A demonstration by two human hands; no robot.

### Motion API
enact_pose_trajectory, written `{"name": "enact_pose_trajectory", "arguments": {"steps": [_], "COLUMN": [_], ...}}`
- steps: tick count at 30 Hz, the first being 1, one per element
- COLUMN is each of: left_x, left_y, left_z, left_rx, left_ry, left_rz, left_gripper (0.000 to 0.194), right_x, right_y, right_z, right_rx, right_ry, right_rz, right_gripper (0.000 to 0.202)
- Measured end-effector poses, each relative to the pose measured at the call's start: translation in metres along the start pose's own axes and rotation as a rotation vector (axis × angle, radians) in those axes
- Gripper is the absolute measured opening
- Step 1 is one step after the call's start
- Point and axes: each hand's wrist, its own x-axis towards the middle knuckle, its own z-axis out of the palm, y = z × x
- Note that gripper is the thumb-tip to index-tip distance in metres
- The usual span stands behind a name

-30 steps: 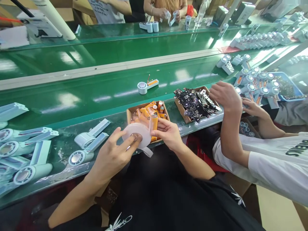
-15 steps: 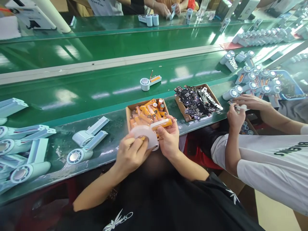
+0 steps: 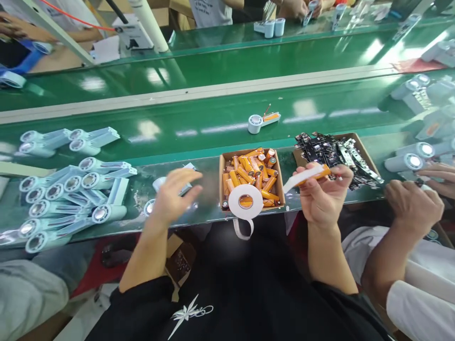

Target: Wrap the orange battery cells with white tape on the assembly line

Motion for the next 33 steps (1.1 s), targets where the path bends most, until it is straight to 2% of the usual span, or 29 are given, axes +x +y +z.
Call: {"name": "enact_pose_trajectory", "arguments": {"steps": [1, 2, 5, 7, 9, 12, 16, 18, 20, 24, 28, 33], "left_x": [-0.006, -0.010, -0.015, -0.008, 0.002, 0.014, 0.016, 0.014, 0.011, 0.004, 0.001, 0.008], "left_y": [-0.017, -0.035, -0.080, -0.103, -0.121, -0.141, -0.147, -0.146, -0.148, -0.159, -0.171, -0.185], "left_z": [-0.007, -0.013, -0.025, -0.029, -0.033, -0.037, -0.037, -0.035, -0.034, -0.038, -0.043, -0.043], "left_rx": [0.093, 0.182, 0.326, 0.343, 0.376, 0.452, 0.529, 0.597, 0.635, 0.527, 0.360, 0.228], "left_ry": [0.011, -0.032, -0.310, -0.460, -0.551, -0.597, -0.402, -0.305, -0.262, -0.264, -0.331, -0.360], "left_rz": [-0.114, -0.219, -0.479, -0.591, -0.623, -0.569, -0.413, -0.404, -0.399, -0.227, -0.048, 0.147], "left_gripper": [0.033, 0.034, 0.039, 0.044, 0.047, 0.045, 0.044, 0.048, 0.052, 0.053, 0.049, 0.045], "right_x": [-0.004, -0.007, -0.012, -0.014, -0.015, -0.018, -0.024, -0.026, -0.026, -0.025, -0.029, -0.050], "right_y": [0.002, 0.005, 0.014, 0.019, 0.021, 0.020, 0.013, 0.011, 0.011, 0.006, -0.002, -0.018], "right_z": [-0.008, -0.017, -0.038, -0.045, -0.047, -0.048, -0.053, -0.056, -0.057, -0.048, -0.029, -0.013], "right_rx": [0.003, -0.003, -0.037, -0.056, -0.066, -0.066, -0.071, -0.082, -0.081, -0.067, -0.082, -0.129], "right_ry": [0.007, 0.016, 0.057, 0.083, 0.092, 0.078, 0.081, 0.115, 0.154, 0.159, 0.143, 0.144], "right_rz": [0.011, 0.028, 0.079, 0.085, 0.089, 0.108, 0.141, 0.148, 0.155, 0.177, 0.177, 0.208], "right_gripper": [0.047, 0.048, 0.049, 0.050, 0.051, 0.053, 0.049, 0.049, 0.048, 0.047, 0.045, 0.049]}}
